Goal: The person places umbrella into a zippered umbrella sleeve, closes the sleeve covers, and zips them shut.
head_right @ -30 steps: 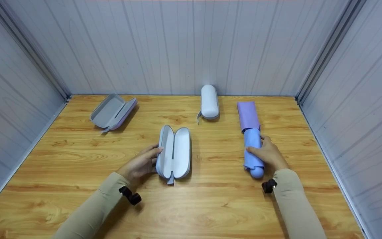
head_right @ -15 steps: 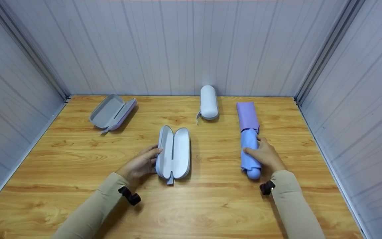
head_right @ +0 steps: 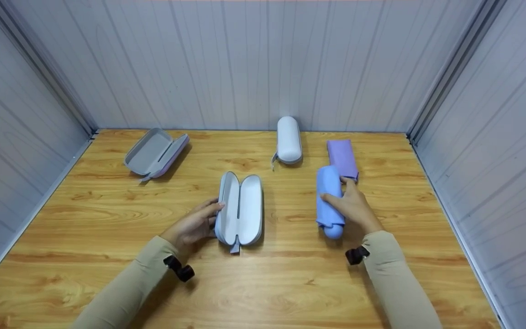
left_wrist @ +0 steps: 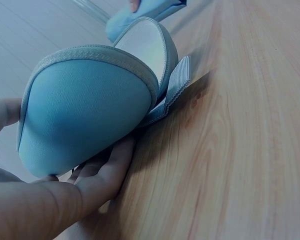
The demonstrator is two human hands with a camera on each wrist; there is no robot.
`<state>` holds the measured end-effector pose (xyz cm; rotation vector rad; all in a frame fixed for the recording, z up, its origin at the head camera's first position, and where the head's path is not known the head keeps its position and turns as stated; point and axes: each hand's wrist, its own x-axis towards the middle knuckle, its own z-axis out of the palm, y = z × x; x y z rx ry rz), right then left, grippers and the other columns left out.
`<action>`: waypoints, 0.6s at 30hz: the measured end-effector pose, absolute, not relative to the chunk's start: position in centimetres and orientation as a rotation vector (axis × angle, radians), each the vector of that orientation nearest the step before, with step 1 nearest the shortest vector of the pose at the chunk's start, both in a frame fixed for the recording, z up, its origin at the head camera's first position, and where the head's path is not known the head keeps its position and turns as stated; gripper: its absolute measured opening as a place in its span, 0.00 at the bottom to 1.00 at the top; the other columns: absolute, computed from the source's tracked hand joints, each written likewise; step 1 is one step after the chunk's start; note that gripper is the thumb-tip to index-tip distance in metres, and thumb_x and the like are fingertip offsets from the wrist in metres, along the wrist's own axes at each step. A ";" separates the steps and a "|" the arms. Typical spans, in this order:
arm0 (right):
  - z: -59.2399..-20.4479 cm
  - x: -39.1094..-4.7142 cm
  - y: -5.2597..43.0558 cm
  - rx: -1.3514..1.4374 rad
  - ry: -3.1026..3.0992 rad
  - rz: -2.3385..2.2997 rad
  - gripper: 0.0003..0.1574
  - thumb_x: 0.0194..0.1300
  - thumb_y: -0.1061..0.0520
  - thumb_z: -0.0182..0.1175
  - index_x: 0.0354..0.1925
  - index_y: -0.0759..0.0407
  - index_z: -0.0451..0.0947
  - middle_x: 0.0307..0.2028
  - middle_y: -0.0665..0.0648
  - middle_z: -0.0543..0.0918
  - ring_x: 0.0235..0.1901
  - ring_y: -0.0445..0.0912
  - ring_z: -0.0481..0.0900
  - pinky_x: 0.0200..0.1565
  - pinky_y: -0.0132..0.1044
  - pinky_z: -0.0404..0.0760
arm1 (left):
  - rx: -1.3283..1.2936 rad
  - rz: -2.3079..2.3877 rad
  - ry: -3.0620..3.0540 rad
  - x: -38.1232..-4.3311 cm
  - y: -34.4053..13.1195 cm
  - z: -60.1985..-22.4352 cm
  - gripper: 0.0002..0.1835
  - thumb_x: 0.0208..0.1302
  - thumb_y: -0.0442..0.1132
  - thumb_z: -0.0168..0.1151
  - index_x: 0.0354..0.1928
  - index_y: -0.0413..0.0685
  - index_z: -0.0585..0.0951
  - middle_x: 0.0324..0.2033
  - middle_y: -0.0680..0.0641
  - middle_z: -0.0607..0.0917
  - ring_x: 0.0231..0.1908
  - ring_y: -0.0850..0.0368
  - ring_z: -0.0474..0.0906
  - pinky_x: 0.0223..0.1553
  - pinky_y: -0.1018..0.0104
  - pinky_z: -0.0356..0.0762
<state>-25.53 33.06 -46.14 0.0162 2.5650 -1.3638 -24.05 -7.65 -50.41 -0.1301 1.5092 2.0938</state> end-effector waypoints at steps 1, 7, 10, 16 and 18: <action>-46.0 -25.5 32.7 0.014 2.560 -1.380 0.63 0.69 0.37 0.61 0.77 0.70 0.37 0.66 0.80 0.62 0.60 0.67 0.71 0.59 0.56 0.74 | -0.129 2.094 1.509 -24.1 -7.6 -50.4 0.41 0.70 0.49 0.61 0.78 0.52 0.53 0.64 0.36 0.71 0.59 0.43 0.72 0.54 0.44 0.77; -44.9 -25.8 30.7 0.000 2.516 -1.482 0.64 0.69 0.37 0.61 0.77 0.70 0.35 0.70 0.78 0.56 0.64 0.67 0.65 0.63 0.57 0.70 | -0.110 2.082 1.524 -24.1 -7.6 -50.4 0.40 0.70 0.49 0.60 0.78 0.51 0.54 0.62 0.37 0.72 0.57 0.44 0.74 0.53 0.45 0.77; -44.5 -25.9 29.7 -0.021 2.501 -1.521 0.63 0.68 0.38 0.62 0.78 0.69 0.38 0.69 0.78 0.58 0.63 0.66 0.66 0.63 0.57 0.70 | -0.117 2.073 1.537 -24.1 -7.6 -50.4 0.40 0.70 0.49 0.61 0.77 0.51 0.55 0.61 0.37 0.73 0.57 0.45 0.74 0.52 0.45 0.77; -44.4 -26.1 27.6 -0.057 2.433 -1.582 0.63 0.67 0.39 0.63 0.78 0.66 0.37 0.68 0.77 0.60 0.63 0.66 0.68 0.62 0.56 0.71 | -0.142 2.069 1.537 -24.1 -7.7 -50.3 0.41 0.70 0.50 0.61 0.77 0.51 0.54 0.62 0.37 0.73 0.58 0.44 0.73 0.54 0.43 0.76; -44.6 -26.1 26.8 -0.076 2.411 -1.598 0.63 0.67 0.39 0.64 0.78 0.66 0.37 0.67 0.77 0.62 0.62 0.66 0.69 0.61 0.55 0.73 | -0.139 2.066 1.535 -24.2 -7.7 -50.3 0.41 0.70 0.50 0.61 0.77 0.51 0.54 0.62 0.37 0.73 0.59 0.43 0.73 0.54 0.43 0.76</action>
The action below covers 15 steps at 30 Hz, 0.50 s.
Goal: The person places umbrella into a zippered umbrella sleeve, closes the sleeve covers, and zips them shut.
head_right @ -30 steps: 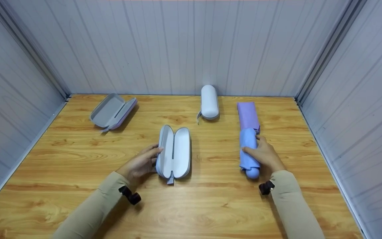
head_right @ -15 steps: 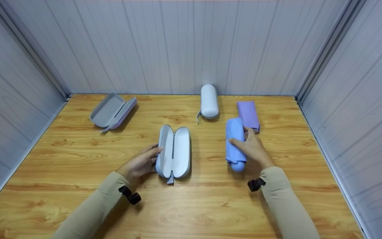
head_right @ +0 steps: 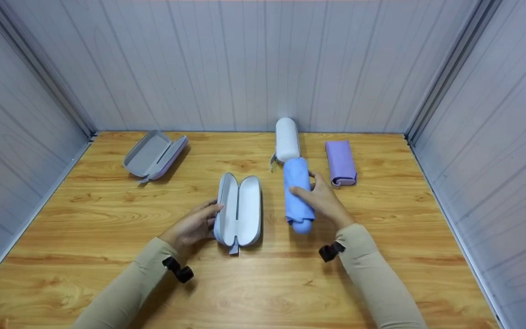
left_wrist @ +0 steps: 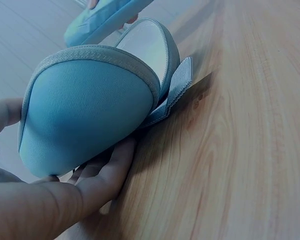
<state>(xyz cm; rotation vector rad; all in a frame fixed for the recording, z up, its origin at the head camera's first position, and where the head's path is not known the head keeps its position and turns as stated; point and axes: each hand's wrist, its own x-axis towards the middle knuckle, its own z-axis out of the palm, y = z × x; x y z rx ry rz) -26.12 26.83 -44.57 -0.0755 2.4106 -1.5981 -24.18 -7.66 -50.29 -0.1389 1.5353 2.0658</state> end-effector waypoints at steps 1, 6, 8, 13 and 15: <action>-44.7 -26.1 26.4 -0.088 2.395 -1.614 0.63 0.67 0.40 0.64 0.78 0.66 0.38 0.67 0.77 0.62 0.62 0.66 0.69 0.60 0.55 0.73 | -0.137 2.066 1.532 -24.2 -7.7 -50.3 0.41 0.70 0.50 0.62 0.77 0.51 0.54 0.62 0.37 0.73 0.59 0.43 0.73 0.54 0.43 0.76; -44.9 -26.2 23.8 -0.163 2.291 -1.702 0.60 0.68 0.42 0.63 0.78 0.63 0.38 0.66 0.75 0.63 0.61 0.64 0.71 0.59 0.54 0.75 | -0.132 2.070 1.532 -24.2 -7.7 -50.3 0.40 0.70 0.50 0.61 0.77 0.51 0.55 0.61 0.37 0.73 0.58 0.43 0.73 0.54 0.44 0.77; -45.0 -26.1 22.8 -0.182 2.252 -1.726 0.59 0.68 0.43 0.64 0.78 0.61 0.40 0.65 0.75 0.64 0.60 0.64 0.72 0.59 0.53 0.75 | -0.133 2.069 1.532 -24.2 -7.7 -50.3 0.40 0.70 0.50 0.61 0.77 0.51 0.54 0.61 0.36 0.73 0.59 0.43 0.74 0.54 0.44 0.77; -45.2 -26.1 20.4 -0.205 2.237 -1.718 0.58 0.66 0.42 0.65 0.78 0.59 0.44 0.63 0.73 0.67 0.58 0.62 0.74 0.57 0.52 0.77 | -0.126 2.071 1.534 -24.2 -7.7 -50.2 0.42 0.70 0.50 0.62 0.78 0.51 0.53 0.63 0.36 0.72 0.60 0.41 0.73 0.55 0.43 0.76; -45.3 -26.1 19.6 -0.204 2.244 -1.704 0.57 0.66 0.42 0.66 0.78 0.58 0.45 0.61 0.73 0.69 0.56 0.62 0.75 0.55 0.52 0.79 | -0.122 2.075 1.537 -24.1 -7.7 -50.3 0.41 0.70 0.50 0.62 0.78 0.50 0.53 0.63 0.36 0.72 0.60 0.42 0.73 0.54 0.43 0.76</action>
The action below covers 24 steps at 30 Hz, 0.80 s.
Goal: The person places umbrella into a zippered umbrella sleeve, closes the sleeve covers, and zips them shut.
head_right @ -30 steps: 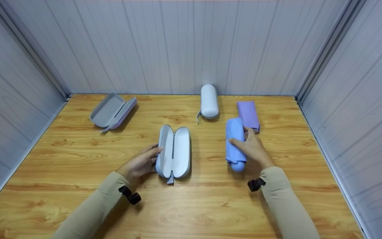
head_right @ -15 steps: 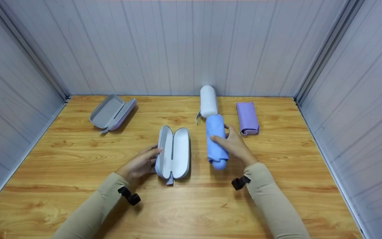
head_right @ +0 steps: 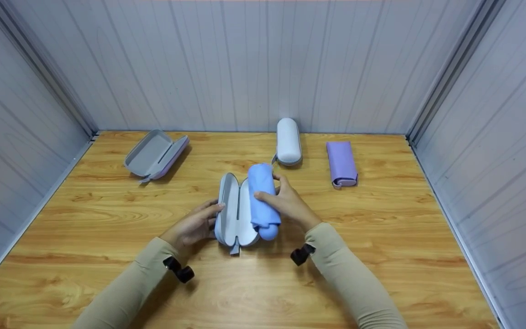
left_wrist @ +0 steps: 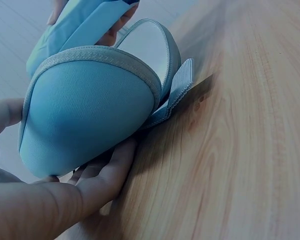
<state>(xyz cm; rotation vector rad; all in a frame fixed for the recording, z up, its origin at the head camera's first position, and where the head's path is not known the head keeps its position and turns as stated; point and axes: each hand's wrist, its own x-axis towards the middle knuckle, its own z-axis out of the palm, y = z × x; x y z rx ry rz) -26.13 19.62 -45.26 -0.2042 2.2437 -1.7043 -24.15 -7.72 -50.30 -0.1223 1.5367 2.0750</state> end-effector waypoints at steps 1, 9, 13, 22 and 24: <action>-45.3 -26.1 19.3 -0.204 2.242 -1.701 0.57 0.66 0.42 0.66 0.78 0.58 0.45 0.61 0.73 0.69 0.56 0.62 0.76 0.55 0.52 0.79 | -0.115 2.077 1.535 -24.1 -7.7 -50.3 0.41 0.70 0.50 0.61 0.78 0.50 0.53 0.62 0.36 0.72 0.60 0.42 0.73 0.54 0.42 0.76; -46.0 -26.5 17.5 -0.197 2.283 -1.651 0.59 0.65 0.42 0.66 0.79 0.54 0.43 0.57 0.71 0.69 0.52 0.60 0.78 0.51 0.51 0.81 | -0.095 2.102 1.515 -24.1 -7.5 -50.6 0.41 0.70 0.48 0.60 0.77 0.48 0.53 0.60 0.37 0.74 0.56 0.45 0.74 0.52 0.44 0.77; -46.4 -26.7 17.1 -0.190 2.312 -1.630 0.60 0.64 0.42 0.68 0.79 0.55 0.43 0.55 0.70 0.72 0.49 0.58 0.79 0.51 0.49 0.82 | -0.111 2.108 1.508 -24.0 -7.5 -50.5 0.41 0.70 0.48 0.61 0.78 0.50 0.53 0.61 0.37 0.73 0.58 0.44 0.73 0.53 0.44 0.77; -46.0 -26.9 17.0 -0.245 2.430 -1.490 0.63 0.62 0.39 0.69 0.79 0.53 0.43 0.53 0.69 0.77 0.47 0.57 0.82 0.49 0.49 0.83 | -0.079 2.132 1.498 -23.9 -7.7 -50.4 0.40 0.70 0.47 0.60 0.78 0.50 0.53 0.60 0.36 0.74 0.56 0.44 0.75 0.51 0.44 0.78; -46.0 -26.9 16.9 -0.257 2.465 -1.458 0.62 0.61 0.39 0.70 0.79 0.51 0.44 0.53 0.70 0.77 0.46 0.57 0.83 0.47 0.48 0.84 | -0.057 2.139 1.486 -23.8 -7.7 -50.4 0.40 0.71 0.46 0.60 0.78 0.50 0.53 0.61 0.35 0.73 0.56 0.43 0.74 0.51 0.44 0.78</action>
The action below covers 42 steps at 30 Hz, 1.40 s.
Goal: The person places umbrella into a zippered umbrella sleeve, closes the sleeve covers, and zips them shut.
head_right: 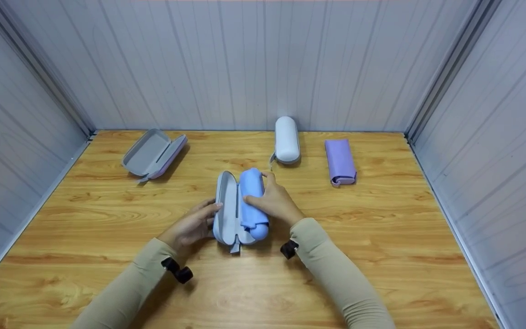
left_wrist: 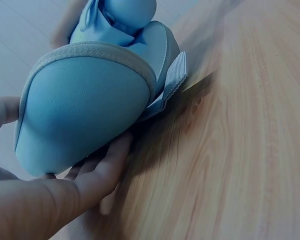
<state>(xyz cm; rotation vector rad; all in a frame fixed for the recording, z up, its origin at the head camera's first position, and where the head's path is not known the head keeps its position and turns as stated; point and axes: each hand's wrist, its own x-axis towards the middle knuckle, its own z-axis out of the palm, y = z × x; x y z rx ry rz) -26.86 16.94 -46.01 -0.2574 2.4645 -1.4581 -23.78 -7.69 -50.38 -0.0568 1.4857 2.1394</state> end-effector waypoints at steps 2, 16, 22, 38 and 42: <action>-46.0 -26.8 16.9 -0.258 2.491 -1.425 0.62 0.60 0.39 0.70 0.79 0.50 0.45 0.56 0.72 0.76 0.46 0.57 0.83 0.47 0.49 0.84 | -0.043 2.140 1.480 -23.7 -7.7 -50.3 0.40 0.71 0.46 0.60 0.78 0.50 0.53 0.61 0.35 0.73 0.56 0.42 0.74 0.51 0.44 0.79; -46.8 -27.5 15.7 -0.288 2.686 -1.118 0.59 0.63 0.42 0.68 0.78 0.58 0.45 0.55 0.72 0.78 0.47 0.58 0.83 0.50 0.49 0.83 | -0.028 2.115 1.507 -23.5 -7.2 -49.5 0.41 0.70 0.46 0.62 0.77 0.52 0.52 0.60 0.34 0.75 0.55 0.43 0.77 0.53 0.46 0.78; -46.8 -27.6 15.5 -0.273 2.679 -1.050 0.59 0.65 0.42 0.65 0.78 0.61 0.43 0.58 0.74 0.75 0.51 0.60 0.81 0.54 0.52 0.80 | 0.003 2.123 1.528 -23.5 -7.3 -49.2 0.40 0.70 0.46 0.62 0.77 0.50 0.53 0.61 0.34 0.73 0.55 0.42 0.77 0.52 0.46 0.79; -47.5 -27.8 17.3 -0.364 2.624 -1.182 0.45 0.72 0.44 0.60 0.76 0.60 0.54 0.60 0.69 0.75 0.57 0.58 0.76 0.59 0.51 0.76 | -0.026 2.124 1.582 -23.1 -6.3 -48.5 0.40 0.69 0.48 0.63 0.77 0.53 0.55 0.63 0.34 0.67 0.53 0.41 0.79 0.51 0.48 0.80; -47.6 -27.7 17.7 -0.368 2.557 -1.265 0.44 0.72 0.45 0.60 0.76 0.59 0.55 0.48 0.66 0.81 0.45 0.53 0.82 0.46 0.46 0.83 | -0.034 2.136 1.591 -23.1 -5.8 -48.4 0.39 0.69 0.48 0.63 0.76 0.54 0.56 0.62 0.34 0.67 0.52 0.39 0.79 0.48 0.49 0.81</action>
